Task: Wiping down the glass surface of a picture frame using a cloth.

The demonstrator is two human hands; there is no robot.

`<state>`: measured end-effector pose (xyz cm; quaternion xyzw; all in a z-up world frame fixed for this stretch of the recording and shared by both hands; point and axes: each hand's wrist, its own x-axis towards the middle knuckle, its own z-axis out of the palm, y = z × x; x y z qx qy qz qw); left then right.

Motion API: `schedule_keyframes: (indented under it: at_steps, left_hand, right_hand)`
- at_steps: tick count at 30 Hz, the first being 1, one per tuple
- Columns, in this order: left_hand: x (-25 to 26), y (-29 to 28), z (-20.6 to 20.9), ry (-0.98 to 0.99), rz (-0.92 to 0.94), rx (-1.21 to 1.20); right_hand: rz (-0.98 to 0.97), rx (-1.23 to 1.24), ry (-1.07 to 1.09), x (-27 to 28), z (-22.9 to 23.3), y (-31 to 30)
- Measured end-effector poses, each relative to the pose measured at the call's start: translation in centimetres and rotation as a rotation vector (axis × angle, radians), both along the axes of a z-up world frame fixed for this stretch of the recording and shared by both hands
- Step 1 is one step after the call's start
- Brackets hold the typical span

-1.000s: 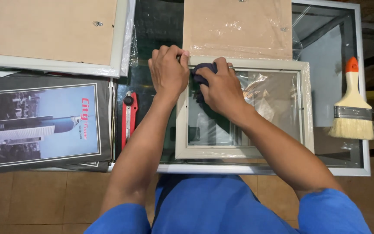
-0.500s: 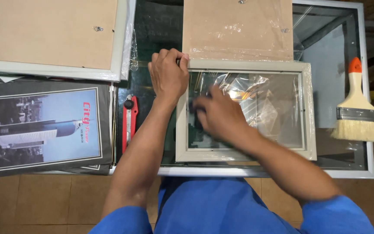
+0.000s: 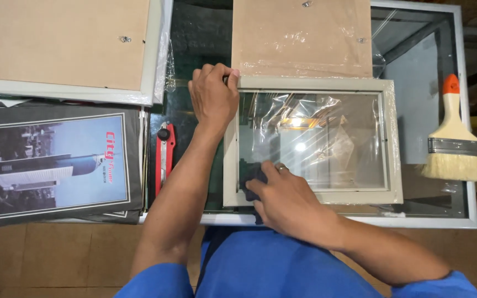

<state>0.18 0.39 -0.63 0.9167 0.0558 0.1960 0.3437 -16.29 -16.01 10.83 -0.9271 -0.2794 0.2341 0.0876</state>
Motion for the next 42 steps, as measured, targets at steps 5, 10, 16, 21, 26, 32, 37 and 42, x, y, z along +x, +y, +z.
schedule_keyframes:
  at_steps: [5,10,16,21,26,32,37,42]
  left_hand:
    - [0.3,0.0,-0.3,-0.008,-0.013,0.009]
    - [0.0,0.1,-0.4,-0.022,-0.024,0.046]
    - [-0.2,-0.3,0.0,-0.04,-0.036,0.043]
    - [-1.0,-0.8,2.2,-0.057,-0.016,0.045]
    - [-0.8,-0.9,2.2,-0.033,-0.015,0.064]
    - [-0.6,-0.6,1.8,-0.059,0.007,0.068]
    - [0.2,-0.2,-0.3,-0.039,0.018,0.053]
    - [-0.2,-0.2,-0.1,-0.003,0.0,0.069]
  right_hand:
    - [-0.17,0.075,-0.049,6.7,-2.5,1.1]
    - [-0.361,0.226,-0.262,12.1,-4.0,1.1]
    - [-0.627,0.051,-0.28,11.4,-4.3,-11.2]
    - [-0.699,0.085,-0.331,9.9,-3.8,-21.0]
    - [-0.528,-0.16,-0.123,5.8,-0.8,-20.5]
    - [-0.33,-0.241,0.09,2.7,-0.6,-19.7]
    - [-0.059,0.095,-0.047,5.0,-4.7,-9.2]
    - [0.095,0.304,-0.242,5.3,-7.4,-1.6]
